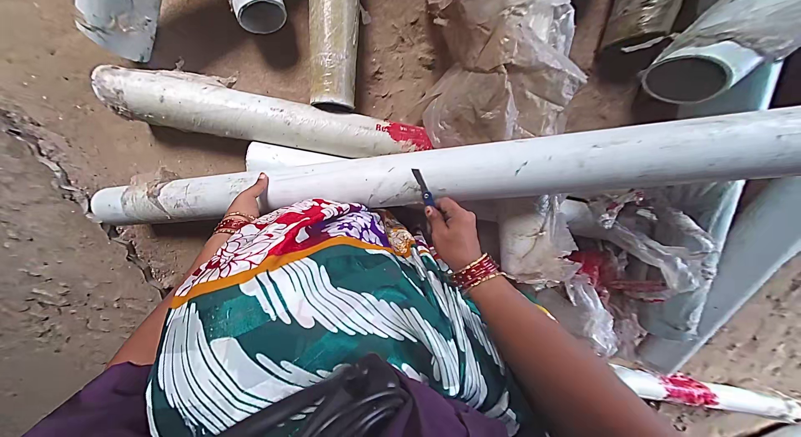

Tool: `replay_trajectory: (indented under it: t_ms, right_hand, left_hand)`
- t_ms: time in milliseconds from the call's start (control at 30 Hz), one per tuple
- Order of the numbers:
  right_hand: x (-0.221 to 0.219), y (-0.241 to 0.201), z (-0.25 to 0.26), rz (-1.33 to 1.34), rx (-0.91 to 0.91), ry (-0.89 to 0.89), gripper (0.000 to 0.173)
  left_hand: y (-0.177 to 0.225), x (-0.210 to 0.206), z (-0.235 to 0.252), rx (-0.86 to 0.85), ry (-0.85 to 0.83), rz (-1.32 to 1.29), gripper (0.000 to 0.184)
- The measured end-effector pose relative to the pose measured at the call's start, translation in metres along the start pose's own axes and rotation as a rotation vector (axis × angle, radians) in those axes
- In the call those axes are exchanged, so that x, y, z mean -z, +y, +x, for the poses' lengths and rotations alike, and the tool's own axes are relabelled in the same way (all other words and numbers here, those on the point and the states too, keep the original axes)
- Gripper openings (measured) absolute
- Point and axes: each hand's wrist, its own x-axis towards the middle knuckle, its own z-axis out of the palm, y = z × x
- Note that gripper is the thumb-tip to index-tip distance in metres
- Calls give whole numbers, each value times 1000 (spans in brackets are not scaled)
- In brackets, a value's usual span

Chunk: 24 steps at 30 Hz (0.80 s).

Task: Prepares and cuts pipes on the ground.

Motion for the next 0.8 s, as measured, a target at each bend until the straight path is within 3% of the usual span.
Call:
replay_trajectory:
  t_ms: [200, 333, 433, 600, 700, 800]
  right_hand:
    - [25, -12, 0, -114, -21, -185, 17]
    - [39, -6, 5, -84, 63, -33, 18]
    - [37, -7, 14, -276, 112, 18, 19]
    - [37, -5, 12, -396, 178, -172, 16]
    - [55, -11, 15, -359, 244, -246, 14]
    - [61, -11, 16, -67, 211, -111, 27]
  left_hand:
    - [-4, 5, 4, -8, -32, -24, 46]
    - [-3, 6, 6, 4, -48, -40, 47]
    - [-3, 6, 5, 3, -38, -17, 47]
    - [1, 6, 0, 18, -49, 6, 48]
    - [0, 8, 3, -11, -46, 17, 45]
    - [0, 6, 1, -7, -50, 9, 45]
